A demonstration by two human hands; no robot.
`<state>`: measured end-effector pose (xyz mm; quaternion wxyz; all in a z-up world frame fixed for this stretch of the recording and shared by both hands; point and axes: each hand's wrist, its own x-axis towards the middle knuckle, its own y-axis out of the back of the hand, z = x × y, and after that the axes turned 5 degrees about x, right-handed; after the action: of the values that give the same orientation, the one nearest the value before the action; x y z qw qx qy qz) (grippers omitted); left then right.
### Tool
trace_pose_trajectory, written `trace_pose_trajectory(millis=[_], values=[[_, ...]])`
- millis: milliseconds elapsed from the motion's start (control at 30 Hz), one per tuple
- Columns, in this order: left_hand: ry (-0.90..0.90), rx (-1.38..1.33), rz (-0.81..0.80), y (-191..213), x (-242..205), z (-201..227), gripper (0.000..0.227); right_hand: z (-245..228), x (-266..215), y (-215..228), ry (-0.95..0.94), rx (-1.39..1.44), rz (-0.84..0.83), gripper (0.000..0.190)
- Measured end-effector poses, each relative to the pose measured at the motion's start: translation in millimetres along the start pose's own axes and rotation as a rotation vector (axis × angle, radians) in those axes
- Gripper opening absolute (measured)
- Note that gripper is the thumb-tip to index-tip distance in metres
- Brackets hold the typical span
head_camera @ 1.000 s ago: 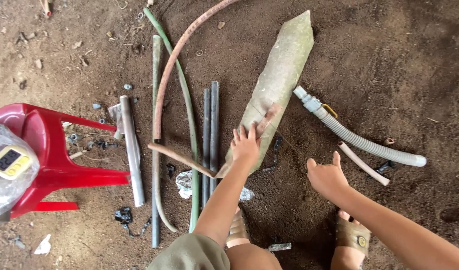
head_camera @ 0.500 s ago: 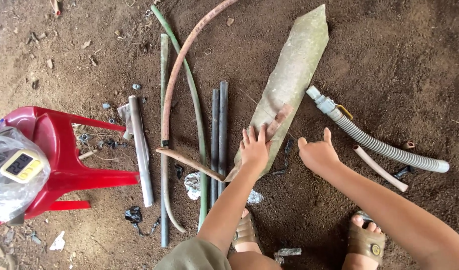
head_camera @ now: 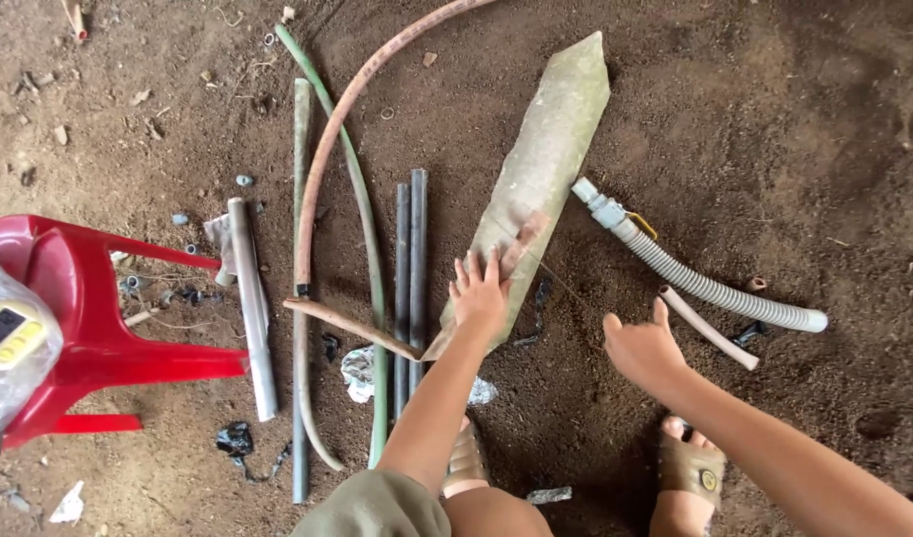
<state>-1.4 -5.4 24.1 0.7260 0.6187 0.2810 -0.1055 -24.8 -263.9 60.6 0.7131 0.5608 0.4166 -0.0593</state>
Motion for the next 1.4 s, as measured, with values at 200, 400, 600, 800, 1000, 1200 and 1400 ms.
trace_pose_trajectory(millis=[200,400,600,800,1000,1200,1400], values=[[-0.017,0.021,0.023,-12.4,10.6,-4.2,0.071,-1.3,-13.5,-7.7,-0.001,0.04,-0.025,0.022],[-0.029,0.03,-0.023,-15.7,19.0,-7.2,0.076,-2.1,19.6,-2.0,0.032,0.054,0.029,0.022],[-0.02,0.04,-0.078,15.8,2.9,-2.2,0.073,-17.7,61.1,24.2,0.052,0.047,0.115,0.033],[-0.04,0.031,-0.08,5.4,7.7,-5.4,0.073,-27.4,78.3,39.8,0.052,0.142,0.109,0.033],[-0.034,0.008,-0.063,-15.2,16.1,-11.7,0.073,-23.1,48.9,33.6,0.032,0.1,0.107,0.03],[-0.04,-0.021,-0.038,-10.8,12.2,-8.9,0.072,-8.3,3.5,2.7,0.024,-0.003,0.083,0.018],[-0.039,-0.032,-0.021,-11.2,15.2,-9.7,0.072,1.9,-15.7,-32.6,-0.002,-0.135,0.166,0.011]])
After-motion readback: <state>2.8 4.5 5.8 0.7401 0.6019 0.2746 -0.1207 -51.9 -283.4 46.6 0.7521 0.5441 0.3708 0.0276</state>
